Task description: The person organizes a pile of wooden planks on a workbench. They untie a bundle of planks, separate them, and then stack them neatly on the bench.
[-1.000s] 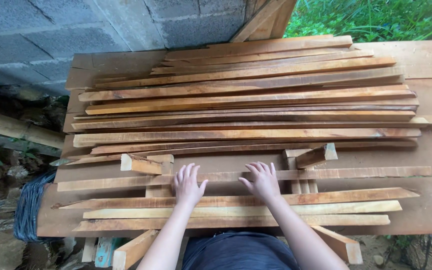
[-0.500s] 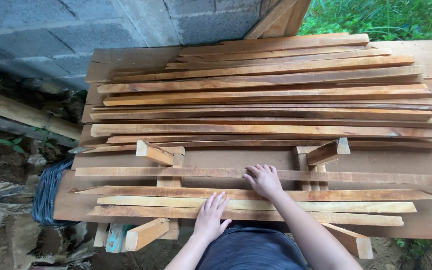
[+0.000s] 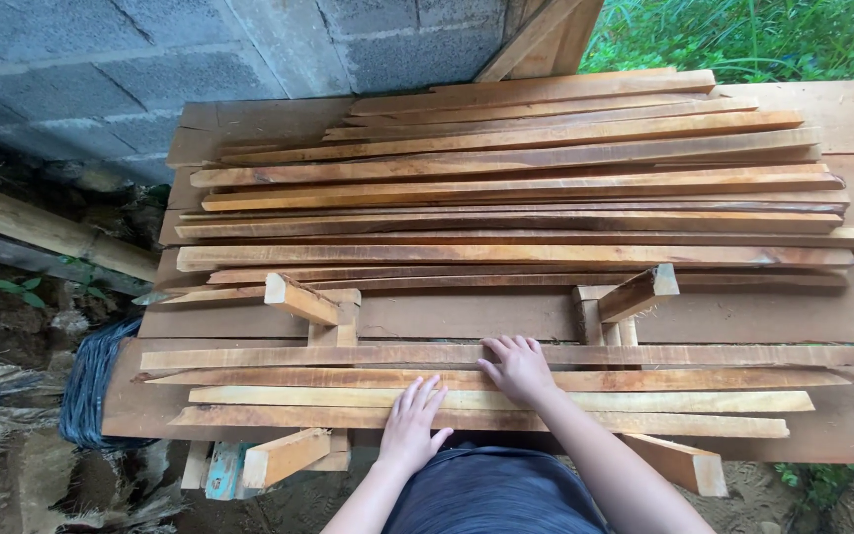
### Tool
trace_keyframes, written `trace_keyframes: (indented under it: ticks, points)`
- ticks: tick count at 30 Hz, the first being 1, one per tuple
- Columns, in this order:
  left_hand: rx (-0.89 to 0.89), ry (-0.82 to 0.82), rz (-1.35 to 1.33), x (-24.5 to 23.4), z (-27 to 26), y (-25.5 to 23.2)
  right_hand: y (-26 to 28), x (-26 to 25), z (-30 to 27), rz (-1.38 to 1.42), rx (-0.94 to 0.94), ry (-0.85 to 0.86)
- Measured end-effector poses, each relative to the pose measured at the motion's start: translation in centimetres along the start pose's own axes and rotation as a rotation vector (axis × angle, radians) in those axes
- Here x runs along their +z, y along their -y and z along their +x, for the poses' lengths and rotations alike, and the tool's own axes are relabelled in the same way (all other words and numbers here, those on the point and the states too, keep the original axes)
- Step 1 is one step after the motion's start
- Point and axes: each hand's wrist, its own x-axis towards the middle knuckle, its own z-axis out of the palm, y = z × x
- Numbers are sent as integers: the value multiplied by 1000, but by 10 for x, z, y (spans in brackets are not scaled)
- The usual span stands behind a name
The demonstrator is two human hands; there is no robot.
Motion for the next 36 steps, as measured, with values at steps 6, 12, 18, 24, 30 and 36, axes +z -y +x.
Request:
trace_keyframes:
  ticks: [6,12,18,24,30,36]
  points:
    - [-10,14,-9,2,0,1,10,3,-31,-17,-228,-438]
    - [-2,5,-5,6,1,4,2,4,-54,38,-106,-218]
    - [65,-6,36,5,-3,8,0,10,-76,0,-254,-259]
    - [157,-164,212,36,-2,28,-5,-4,-91,-6,-295,-68]
    - [168,-258,379,80,18,44,-16,22,-89,-230,-276,26]
    - [257,-397,256,60,8,41,-12,12,-95,-198,-333,-62]
